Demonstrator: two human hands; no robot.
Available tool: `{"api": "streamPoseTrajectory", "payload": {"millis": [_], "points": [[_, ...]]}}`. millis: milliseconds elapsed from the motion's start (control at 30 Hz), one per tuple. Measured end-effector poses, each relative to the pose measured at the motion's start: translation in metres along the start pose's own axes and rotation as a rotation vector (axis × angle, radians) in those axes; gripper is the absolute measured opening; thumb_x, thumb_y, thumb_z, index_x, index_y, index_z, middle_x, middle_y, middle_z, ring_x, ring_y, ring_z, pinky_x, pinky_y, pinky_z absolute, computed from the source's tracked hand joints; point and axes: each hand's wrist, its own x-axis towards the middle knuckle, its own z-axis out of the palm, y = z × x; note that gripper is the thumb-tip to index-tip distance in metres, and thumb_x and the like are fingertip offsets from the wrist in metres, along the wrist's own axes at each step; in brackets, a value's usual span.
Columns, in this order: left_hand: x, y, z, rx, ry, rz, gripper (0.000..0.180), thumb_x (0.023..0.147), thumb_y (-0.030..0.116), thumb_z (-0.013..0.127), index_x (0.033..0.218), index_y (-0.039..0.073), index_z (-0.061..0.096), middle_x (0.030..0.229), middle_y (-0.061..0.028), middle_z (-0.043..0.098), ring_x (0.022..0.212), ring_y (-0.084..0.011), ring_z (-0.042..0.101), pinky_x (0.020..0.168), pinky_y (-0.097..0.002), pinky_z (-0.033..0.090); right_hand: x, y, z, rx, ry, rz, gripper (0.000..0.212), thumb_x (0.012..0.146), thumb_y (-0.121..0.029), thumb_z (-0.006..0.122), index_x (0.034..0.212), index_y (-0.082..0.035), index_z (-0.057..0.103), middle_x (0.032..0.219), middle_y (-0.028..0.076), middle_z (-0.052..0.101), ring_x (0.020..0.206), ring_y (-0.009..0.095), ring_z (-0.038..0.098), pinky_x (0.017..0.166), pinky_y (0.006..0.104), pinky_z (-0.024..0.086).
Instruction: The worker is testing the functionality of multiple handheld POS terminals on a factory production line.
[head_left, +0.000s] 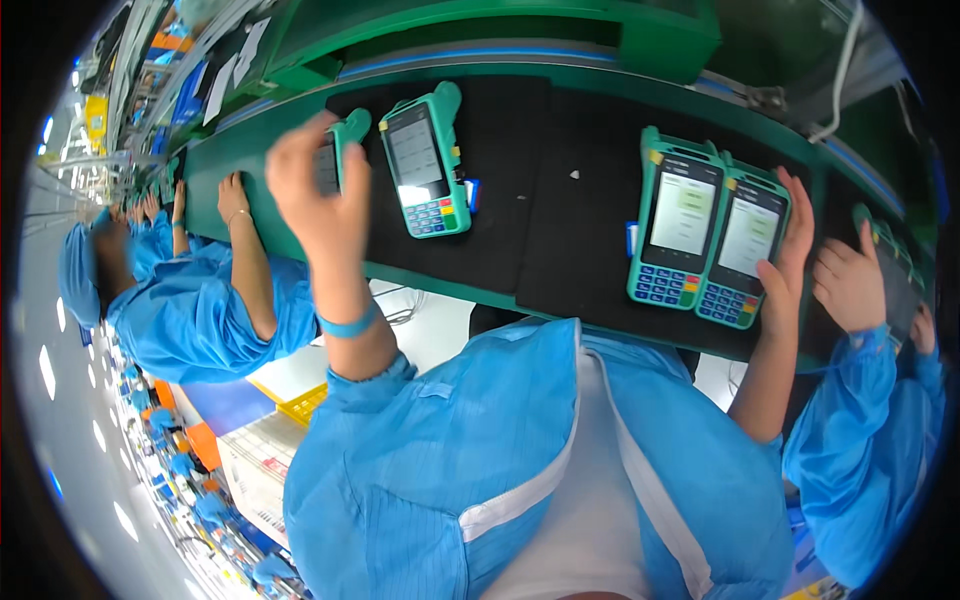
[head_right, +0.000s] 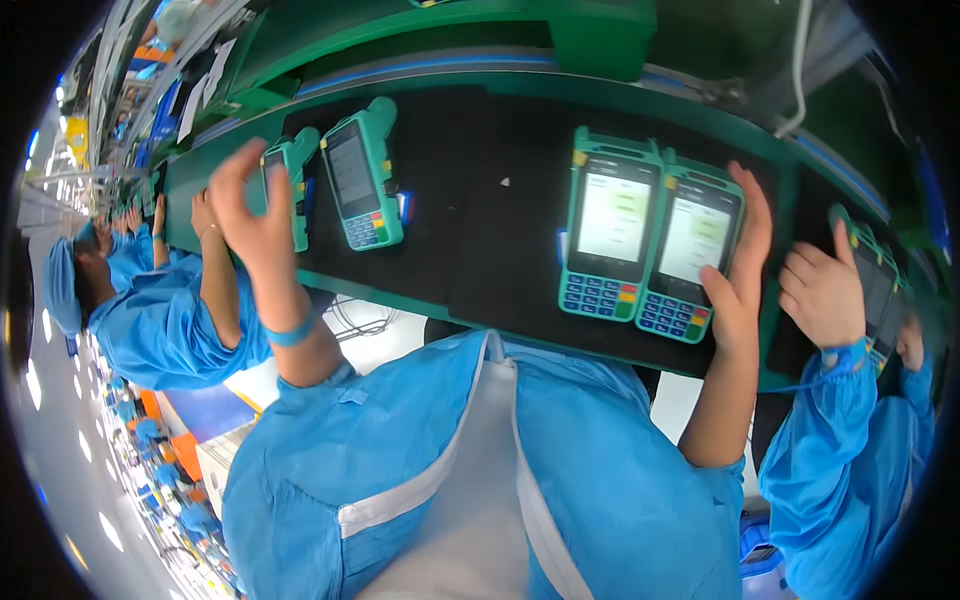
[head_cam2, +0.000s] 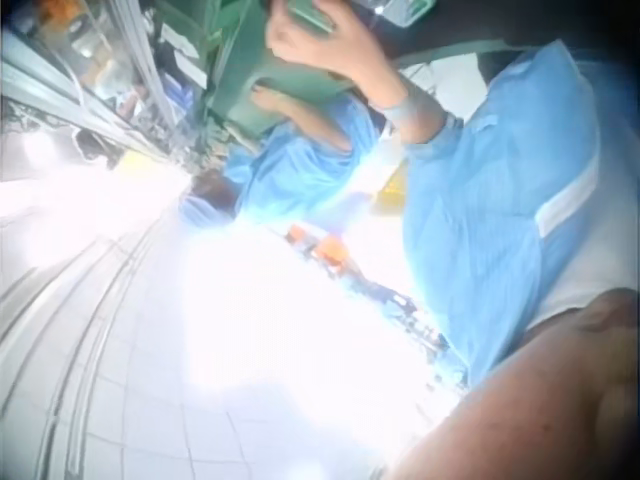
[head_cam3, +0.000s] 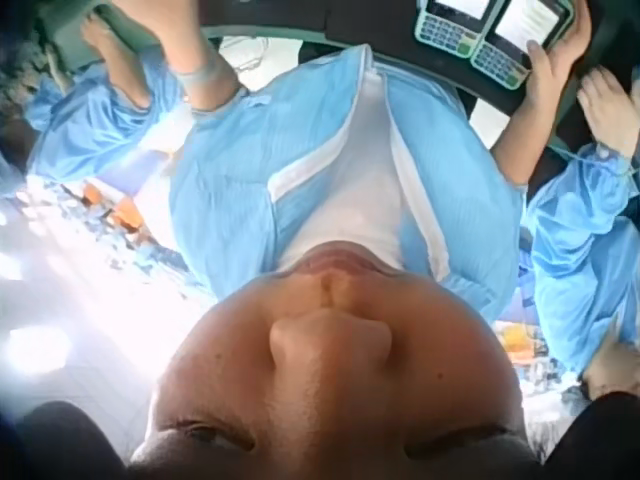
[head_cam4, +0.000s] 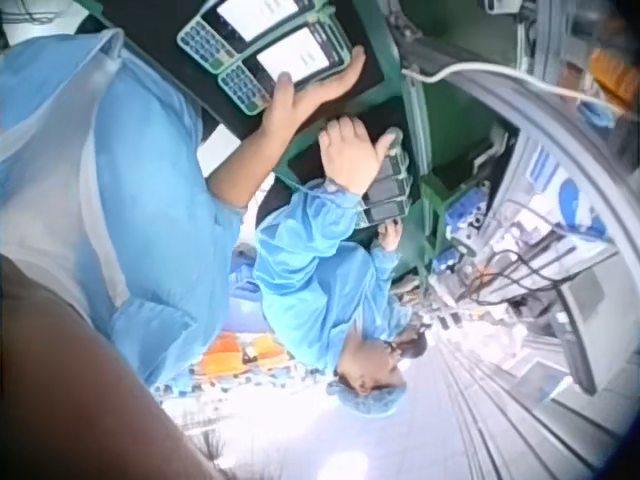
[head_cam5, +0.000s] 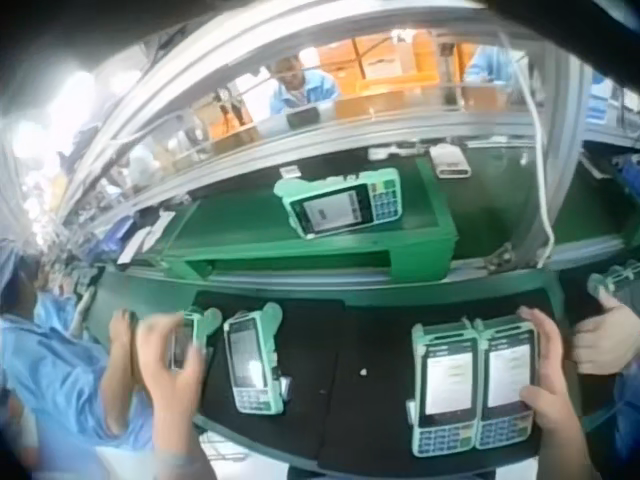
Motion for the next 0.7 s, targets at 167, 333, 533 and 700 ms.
{"api": "streamPoseTrajectory", "payload": {"millis": [167, 333, 533, 700], "points": [[-0.075, 0.005, 0.009, 0.282, -0.217, 0.039, 0.035, 0.073, 0.022, 0.072, 0.108, 0.014, 0.071, 0.102, -0.0090, 0.058, 0.099, -0.0279, 0.052, 0.089, -0.0408, 0.037, 0.004, -0.001, 0.001, -0.016, 0.049, 0.044, 0.099, 0.079, -0.056, 0.063, 0.149, 0.000, 0.022, 0.153, 0.025, 0.027, 0.142, 0.034, 0.027, 0.116, 0.0428, 0.019], [-0.079, -0.134, -0.012, 0.404, 0.149, -0.183, 0.034, 0.087, 0.025, 0.062, 0.115, 0.006, 0.065, 0.116, -0.0186, 0.061, 0.111, -0.0365, 0.053, 0.096, -0.0456, 0.039, 0.005, -0.002, 0.002, 0.049, 0.124, 0.075, 0.099, 0.081, -0.061, 0.061, 0.149, 0.000, 0.023, 0.151, 0.026, 0.031, 0.140, 0.034, 0.030, 0.116, 0.0434, 0.021], [-0.056, -0.291, -0.023, 0.089, -0.462, -0.736, 0.048, 0.101, 0.040, 0.041, 0.116, -0.001, 0.062, 0.094, -0.0173, 0.069, 0.081, -0.0304, 0.066, 0.073, -0.0386, 0.051, 0.004, -0.013, -0.011, -0.043, 0.231, 0.064, 0.090, 0.086, -0.058, 0.057, 0.149, -0.001, 0.025, 0.151, 0.024, 0.033, 0.143, 0.034, 0.026, 0.116, 0.0471, 0.017], [-0.039, -0.281, -0.012, 0.203, -0.755, -0.715, 0.048, 0.098, 0.042, 0.043, 0.105, 0.000, 0.064, 0.086, -0.0212, 0.068, 0.059, -0.0311, 0.063, 0.056, -0.0401, 0.048, 0.005, -0.048, -0.016, -0.175, 0.334, -0.235, 0.082, 0.084, -0.052, 0.063, 0.144, -0.003, 0.036, 0.147, 0.025, 0.038, 0.142, 0.039, 0.029, 0.115, 0.0531, 0.019]]}}
